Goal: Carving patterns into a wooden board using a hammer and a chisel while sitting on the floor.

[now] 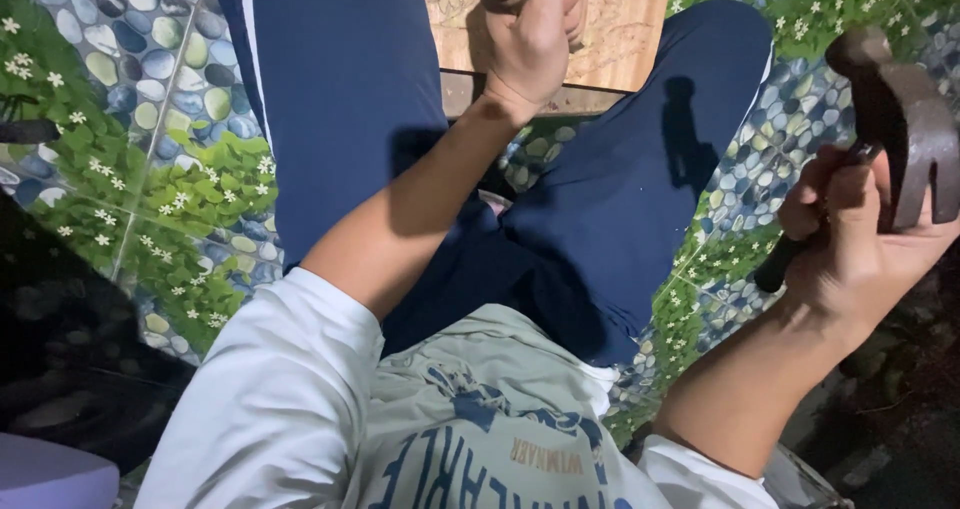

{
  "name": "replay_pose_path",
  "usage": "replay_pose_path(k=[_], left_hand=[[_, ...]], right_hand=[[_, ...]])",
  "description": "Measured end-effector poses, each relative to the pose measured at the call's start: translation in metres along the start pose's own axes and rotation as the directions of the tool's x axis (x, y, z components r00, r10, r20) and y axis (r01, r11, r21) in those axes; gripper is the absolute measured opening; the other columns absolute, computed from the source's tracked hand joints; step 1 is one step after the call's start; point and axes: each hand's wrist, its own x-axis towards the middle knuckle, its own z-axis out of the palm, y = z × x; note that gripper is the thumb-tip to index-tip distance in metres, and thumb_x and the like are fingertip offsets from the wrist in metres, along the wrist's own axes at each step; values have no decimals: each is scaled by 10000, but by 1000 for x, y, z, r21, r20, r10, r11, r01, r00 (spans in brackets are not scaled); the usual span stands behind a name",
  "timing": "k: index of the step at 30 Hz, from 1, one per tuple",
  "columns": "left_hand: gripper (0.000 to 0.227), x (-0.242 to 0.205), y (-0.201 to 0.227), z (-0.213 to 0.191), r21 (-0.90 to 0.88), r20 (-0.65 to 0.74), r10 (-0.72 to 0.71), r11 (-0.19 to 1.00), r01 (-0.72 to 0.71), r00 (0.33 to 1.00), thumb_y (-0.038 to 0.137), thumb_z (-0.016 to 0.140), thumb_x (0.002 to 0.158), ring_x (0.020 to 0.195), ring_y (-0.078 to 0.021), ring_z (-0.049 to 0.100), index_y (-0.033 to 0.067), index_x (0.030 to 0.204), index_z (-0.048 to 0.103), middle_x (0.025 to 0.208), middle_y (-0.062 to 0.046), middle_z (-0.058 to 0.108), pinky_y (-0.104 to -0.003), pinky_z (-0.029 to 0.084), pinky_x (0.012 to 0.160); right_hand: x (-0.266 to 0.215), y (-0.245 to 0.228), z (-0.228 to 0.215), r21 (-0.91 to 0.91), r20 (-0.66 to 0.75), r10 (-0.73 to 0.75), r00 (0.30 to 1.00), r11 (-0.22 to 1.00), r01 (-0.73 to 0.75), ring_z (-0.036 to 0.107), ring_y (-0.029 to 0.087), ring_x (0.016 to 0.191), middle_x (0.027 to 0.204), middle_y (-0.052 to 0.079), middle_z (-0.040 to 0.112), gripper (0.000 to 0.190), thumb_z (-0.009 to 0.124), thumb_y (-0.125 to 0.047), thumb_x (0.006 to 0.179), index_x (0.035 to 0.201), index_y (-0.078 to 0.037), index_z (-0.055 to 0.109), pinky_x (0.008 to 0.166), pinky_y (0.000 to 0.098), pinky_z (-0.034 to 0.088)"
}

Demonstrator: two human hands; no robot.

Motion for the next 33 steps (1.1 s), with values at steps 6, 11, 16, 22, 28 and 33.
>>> replay_pose_path(k=[6, 11, 16, 22, 28, 33], left_hand=[[465, -2, 5, 4, -37, -18, 10, 999, -11, 1000, 333, 471, 988, 465, -96, 149, 156, 679, 171, 554, 22, 169, -288, 137, 457], [365, -5, 6, 2, -96, -14, -3, 995, 2, 1000, 125, 424, 918, 476, -84, 171, 174, 619, 221, 548, 34, 200, -281, 139, 453], [377, -4, 10, 6, 44, -19, 83, 996, -82, 996, 152, 449, 924, 440, -90, 266, 155, 577, 300, 508, 25, 274, -279, 182, 433], [257, 0, -38, -2, 459, -291, -146, 846, 271, 946, 351, 500, 898, 645, -276, 552, 143, 748, 488, 700, -81, 586, -407, 382, 580], [372, 6, 12, 23, 654, -313, -234, 649, 387, 921, 479, 578, 813, 740, -329, 697, 140, 673, 640, 693, -96, 711, -470, 480, 671], [286, 11, -5, 23, 675, -352, -282, 584, 451, 892, 418, 605, 791, 957, -394, 739, 159, 854, 708, 943, -105, 777, -503, 526, 763]], right_hand=[[15, -33, 22, -90, 122, -43, 992, 994, 54, 421, 92, 661, 889, 53, 515, 347, 670, -383, 1162, 1031, -97, 522, 530, 224, 329], [47, -54, 32, -204, 333, -82, 940, 966, 157, 373, 131, 660, 904, 76, 488, 430, 533, -370, 1255, 1325, 48, 607, 601, 274, 266], [70, -93, 67, -109, 480, -140, 866, 970, 217, 389, 134, 747, 979, 101, 471, 138, 520, -125, 1344, 1331, 10, 550, 643, 270, 297], [93, -159, 115, -156, 612, -355, 706, 821, 549, 540, 161, 770, 957, 145, 686, 112, 668, 69, 1185, 1207, 141, 750, 623, 299, 411], [106, -182, 120, -280, 794, -223, 566, 692, 666, 386, 146, 551, 669, 67, 547, 266, 626, -65, 1182, 936, 14, 691, 532, 335, 279], [116, -188, 119, -427, 803, -23, 596, 675, 602, 477, 149, 410, 619, 87, 634, 263, 594, -116, 1136, 952, 2, 740, 375, 272, 360]])
